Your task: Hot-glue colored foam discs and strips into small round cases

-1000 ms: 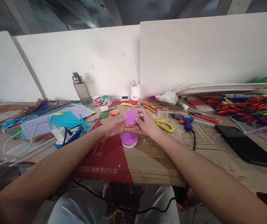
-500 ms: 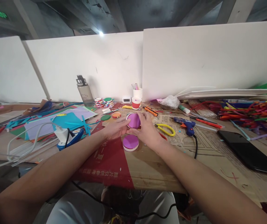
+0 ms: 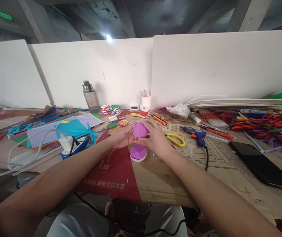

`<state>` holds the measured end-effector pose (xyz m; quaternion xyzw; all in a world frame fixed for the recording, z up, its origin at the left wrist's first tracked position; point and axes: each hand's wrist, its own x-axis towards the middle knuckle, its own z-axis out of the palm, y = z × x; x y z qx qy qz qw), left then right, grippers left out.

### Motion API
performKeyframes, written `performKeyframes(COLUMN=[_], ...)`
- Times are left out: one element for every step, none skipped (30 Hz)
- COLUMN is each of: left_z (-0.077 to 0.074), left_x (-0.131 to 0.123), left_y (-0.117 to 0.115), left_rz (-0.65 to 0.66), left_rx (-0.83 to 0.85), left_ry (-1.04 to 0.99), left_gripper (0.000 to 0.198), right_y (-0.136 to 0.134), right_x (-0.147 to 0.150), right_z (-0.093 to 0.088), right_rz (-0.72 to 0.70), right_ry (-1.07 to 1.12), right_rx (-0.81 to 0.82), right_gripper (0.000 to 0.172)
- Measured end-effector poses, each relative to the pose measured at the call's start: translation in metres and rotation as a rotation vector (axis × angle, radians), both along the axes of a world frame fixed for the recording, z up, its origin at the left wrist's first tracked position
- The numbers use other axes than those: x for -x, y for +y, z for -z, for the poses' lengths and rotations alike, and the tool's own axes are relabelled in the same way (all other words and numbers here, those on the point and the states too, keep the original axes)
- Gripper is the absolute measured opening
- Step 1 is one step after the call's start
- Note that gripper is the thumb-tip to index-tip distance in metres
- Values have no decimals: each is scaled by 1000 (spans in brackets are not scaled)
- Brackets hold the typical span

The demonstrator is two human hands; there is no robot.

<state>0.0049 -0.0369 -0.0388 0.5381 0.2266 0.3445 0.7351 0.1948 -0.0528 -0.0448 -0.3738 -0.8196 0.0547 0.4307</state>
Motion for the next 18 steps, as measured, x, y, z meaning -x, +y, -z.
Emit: performKeyframes(left_z=[0,0,0,-1,-1,-1,-1,-2,-3,-3,-4,-5,-5,-6,-6,-6,-6,-6], left_x=[0,0,0,0,0,-1,-1,-1,-2,-2,-2,-3,-3,-3,-3,-3,-3,-2], left_y=[-1,-2,-3,-4,-5,-6,-6,-6,-6,-6,-5,-5,-5,-5,-5,-6,-6,-5], left_rz=[-13,-34,-60,-90,-117,-141,-163,-182,-197,-211,-227,-242,-254,-262,-268,-272,-276,-281], left_rx=[-16,-32,-45,-52,-52,-47,-43,-39,-38,-42,-54,-73,-97,-123,-148,-169,-188,-208], left_ry=[1,6,14,23,32,37,34,29,22,13,2,-6,-11,-12,-8,1,17,40], left_gripper=[47,42,37,35,34,34,34,35,35,35,36,36,37,38,38,38,38,39], right_y=[0,1,1,2,2,2,3,3,4,4,5,5,5,5,5,4,4,3], right_x=[0,0,0,0,1,1,2,2,3,3,3,3,2,2,1,1,1,0], right_z=[0,0,0,0,0,1,1,2,2,2,1,0,-1,-3,-4,-6,-7,-8], right_rz=[-8,-16,-25,-35,-47,-56,-63,-69,-74,-79,-89,-106,-124,-136,-140,-137,-126,-114], right_ry=[-5,-9,-12,-13,-12,-7,4,24,55,93,131,164,191,210,219,221,221,227], right_rx=[1,2,4,7,13,23,40,67,104,150,199,244,281,309,326,337,344,353], right_gripper=[73,72,72,72,73,76,79,83,85,84,80,73,64,55,46,39,34,30])
